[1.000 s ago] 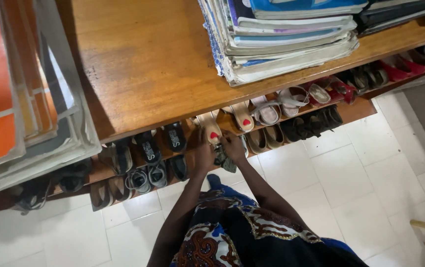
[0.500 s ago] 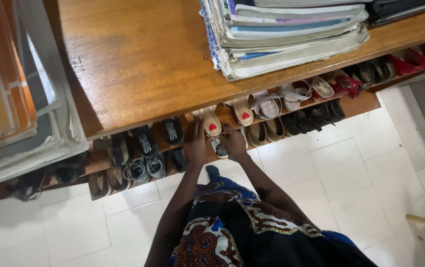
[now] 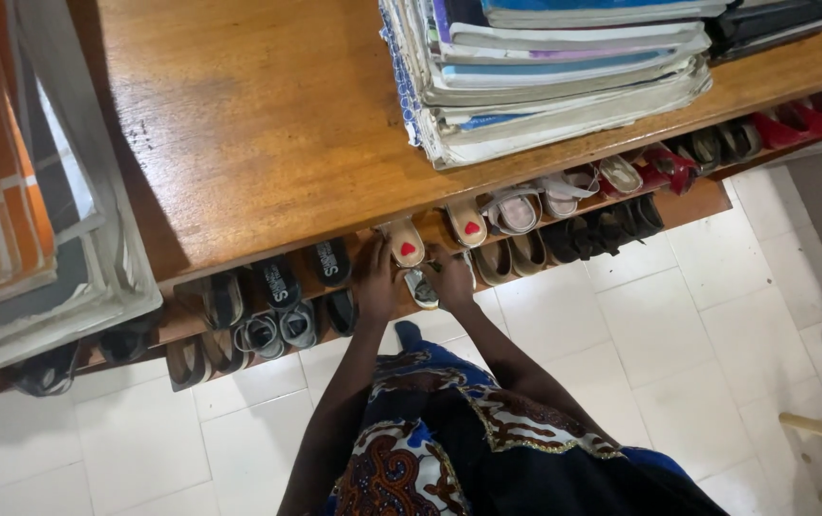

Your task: Organize shoes on a shelf and a round table.

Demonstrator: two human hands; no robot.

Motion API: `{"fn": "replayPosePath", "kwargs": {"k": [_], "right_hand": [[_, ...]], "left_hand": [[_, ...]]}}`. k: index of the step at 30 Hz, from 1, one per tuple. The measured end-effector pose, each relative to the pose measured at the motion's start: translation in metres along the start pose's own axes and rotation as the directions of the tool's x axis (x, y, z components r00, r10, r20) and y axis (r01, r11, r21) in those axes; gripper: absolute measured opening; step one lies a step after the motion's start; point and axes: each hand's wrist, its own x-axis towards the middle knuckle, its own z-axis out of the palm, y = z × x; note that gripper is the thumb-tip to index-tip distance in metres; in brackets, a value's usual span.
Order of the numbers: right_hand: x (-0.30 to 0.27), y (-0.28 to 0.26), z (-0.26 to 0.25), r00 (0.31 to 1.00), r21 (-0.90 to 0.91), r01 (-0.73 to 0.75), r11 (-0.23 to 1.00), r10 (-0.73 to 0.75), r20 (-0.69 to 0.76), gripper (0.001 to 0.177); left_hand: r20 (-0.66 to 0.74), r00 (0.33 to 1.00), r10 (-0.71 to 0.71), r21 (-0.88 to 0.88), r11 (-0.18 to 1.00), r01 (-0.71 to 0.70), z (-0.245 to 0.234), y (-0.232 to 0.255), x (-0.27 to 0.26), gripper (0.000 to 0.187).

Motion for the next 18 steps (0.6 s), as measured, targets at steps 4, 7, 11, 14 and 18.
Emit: {"fn": "replayPosePath", "kwargs": {"k": [4, 7, 11, 14, 18], "right_hand": [[0.001, 0.002, -0.001, 0.996, 0.041, 0.086, 0.995, -0.086, -0.013, 0.048], [0.002, 0.006, 0.003, 0.980, 0.027, 0.186, 0.982, -0.184, -0.073, 0.050], [0.002, 0.010, 0.008, 0.993, 0.005, 0.109, 0.994, -0.108, -0.046, 0.048], [0.000, 0.006, 0.004, 0.985, 0.017, 0.161, 0.987, -0.159, -0.068, 0.051], [-0.003, 0.006, -0.003, 0.957, 0.084, 0.285, 0.955, -0.279, -0.073, 0.050]], "left_hand": [[-0.075, 0.995, 0.070, -0.046, 0.996, -0.073, -0.013, 0.002, 0.002, 0.085], [-0.051, 0.997, 0.062, -0.043, 0.997, -0.064, -0.002, -0.004, 0.003, 0.086], [-0.080, 0.995, 0.057, -0.049, 0.997, -0.061, -0.001, -0.005, 0.001, 0.086], [-0.124, 0.988, 0.087, 0.039, 0.996, -0.083, -0.007, 0.000, -0.001, 0.085], [-0.030, 0.999, 0.022, 0.069, 0.997, -0.020, -0.023, 0.014, -0.004, 0.084]]}}
